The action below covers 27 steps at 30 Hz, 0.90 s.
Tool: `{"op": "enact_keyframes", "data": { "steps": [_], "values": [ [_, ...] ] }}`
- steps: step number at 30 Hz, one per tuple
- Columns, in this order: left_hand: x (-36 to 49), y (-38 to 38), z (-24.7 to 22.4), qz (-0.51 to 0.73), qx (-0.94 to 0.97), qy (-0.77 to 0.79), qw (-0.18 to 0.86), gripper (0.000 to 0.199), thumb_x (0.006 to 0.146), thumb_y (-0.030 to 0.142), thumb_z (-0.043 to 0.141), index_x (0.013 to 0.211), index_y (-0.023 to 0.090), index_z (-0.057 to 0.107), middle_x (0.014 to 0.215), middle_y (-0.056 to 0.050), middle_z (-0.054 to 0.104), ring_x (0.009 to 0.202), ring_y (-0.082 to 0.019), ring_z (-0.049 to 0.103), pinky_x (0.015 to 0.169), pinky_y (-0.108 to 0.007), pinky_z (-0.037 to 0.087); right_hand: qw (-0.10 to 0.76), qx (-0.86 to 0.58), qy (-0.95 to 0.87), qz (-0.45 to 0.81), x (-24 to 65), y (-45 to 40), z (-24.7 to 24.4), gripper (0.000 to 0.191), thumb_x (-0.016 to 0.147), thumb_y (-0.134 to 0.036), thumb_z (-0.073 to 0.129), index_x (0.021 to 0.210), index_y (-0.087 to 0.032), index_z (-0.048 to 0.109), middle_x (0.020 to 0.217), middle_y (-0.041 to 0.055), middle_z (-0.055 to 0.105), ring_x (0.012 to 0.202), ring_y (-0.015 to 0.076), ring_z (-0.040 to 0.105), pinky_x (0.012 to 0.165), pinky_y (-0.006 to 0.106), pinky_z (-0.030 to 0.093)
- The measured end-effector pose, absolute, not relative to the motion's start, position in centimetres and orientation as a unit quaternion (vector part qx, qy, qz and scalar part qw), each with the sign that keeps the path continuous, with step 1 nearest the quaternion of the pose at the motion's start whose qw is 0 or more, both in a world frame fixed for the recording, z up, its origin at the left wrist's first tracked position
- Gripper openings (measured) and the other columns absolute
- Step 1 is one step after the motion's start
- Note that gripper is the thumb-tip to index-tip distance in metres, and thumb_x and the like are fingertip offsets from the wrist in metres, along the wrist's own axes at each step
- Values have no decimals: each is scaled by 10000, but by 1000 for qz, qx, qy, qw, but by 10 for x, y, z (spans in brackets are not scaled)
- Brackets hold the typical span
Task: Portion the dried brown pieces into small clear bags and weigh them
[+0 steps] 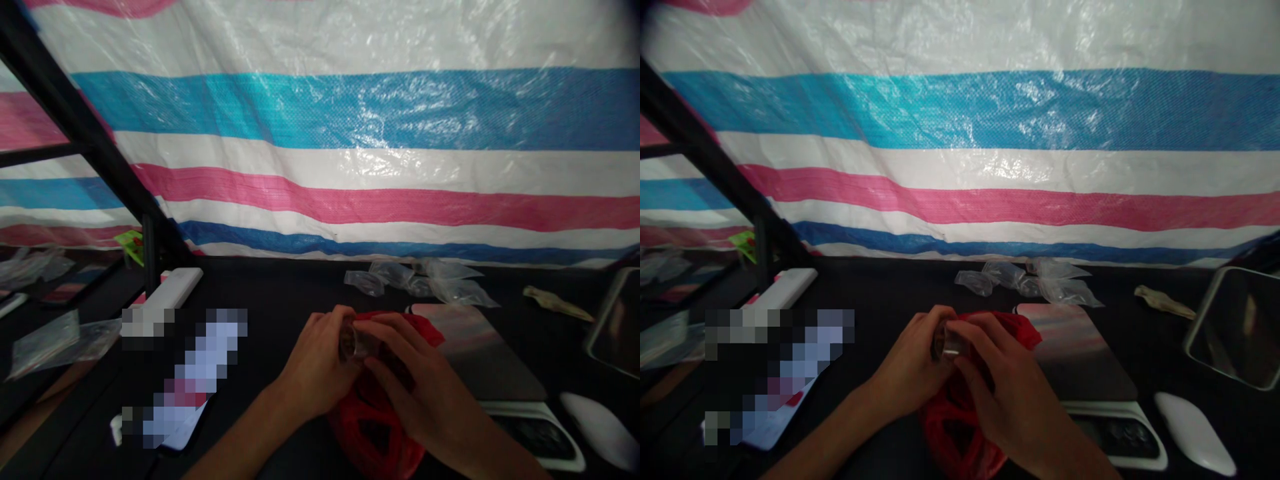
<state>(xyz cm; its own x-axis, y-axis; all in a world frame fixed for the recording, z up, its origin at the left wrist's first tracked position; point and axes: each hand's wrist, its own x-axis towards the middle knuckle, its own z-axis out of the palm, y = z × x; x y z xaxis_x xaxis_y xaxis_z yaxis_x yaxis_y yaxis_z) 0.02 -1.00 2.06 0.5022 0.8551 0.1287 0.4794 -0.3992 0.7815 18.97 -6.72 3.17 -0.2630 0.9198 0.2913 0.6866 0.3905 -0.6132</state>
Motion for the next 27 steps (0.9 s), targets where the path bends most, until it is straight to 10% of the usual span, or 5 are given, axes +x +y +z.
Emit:
{"op": "enact_keyframes", "data": {
  "steps": [9, 16, 27],
  "values": [
    [5, -12, 15, 283, 818, 388, 318, 265, 913, 305, 719, 1164, 241, 663, 1126, -20, 746, 996, -241, 646, 900, -387, 409, 347, -455, -811, 122, 192, -67, 24, 550, 975, -36, 430, 1390, -356, 599, 1329, 57, 593, 1198, 181, 653, 975, 315, 586],
    [4, -11, 14, 210, 855, 392, 267, 278, 831, 245, 733, 1077, 186, 617, 1094, -72, 723, 1026, -280, 648, 946, -428, 426, 256, -508, -809, 145, 193, -63, 24, 545, 976, -385, 681, 1479, -332, 479, 1313, 58, 701, 1153, 252, 687, 988, 450, 584],
    [3, -11, 21, 248, 804, 447, 302, 200, 853, 234, 704, 1019, 221, 593, 993, -20, 712, 912, -240, 628, 805, -348, 419, 344, -505, -783, 115, 190, -61, 26, 326, 987, -305, 661, 1303, -337, 585, 1233, 20, 700, 1129, 201, 684, 977, 365, 576]
  ]
}}
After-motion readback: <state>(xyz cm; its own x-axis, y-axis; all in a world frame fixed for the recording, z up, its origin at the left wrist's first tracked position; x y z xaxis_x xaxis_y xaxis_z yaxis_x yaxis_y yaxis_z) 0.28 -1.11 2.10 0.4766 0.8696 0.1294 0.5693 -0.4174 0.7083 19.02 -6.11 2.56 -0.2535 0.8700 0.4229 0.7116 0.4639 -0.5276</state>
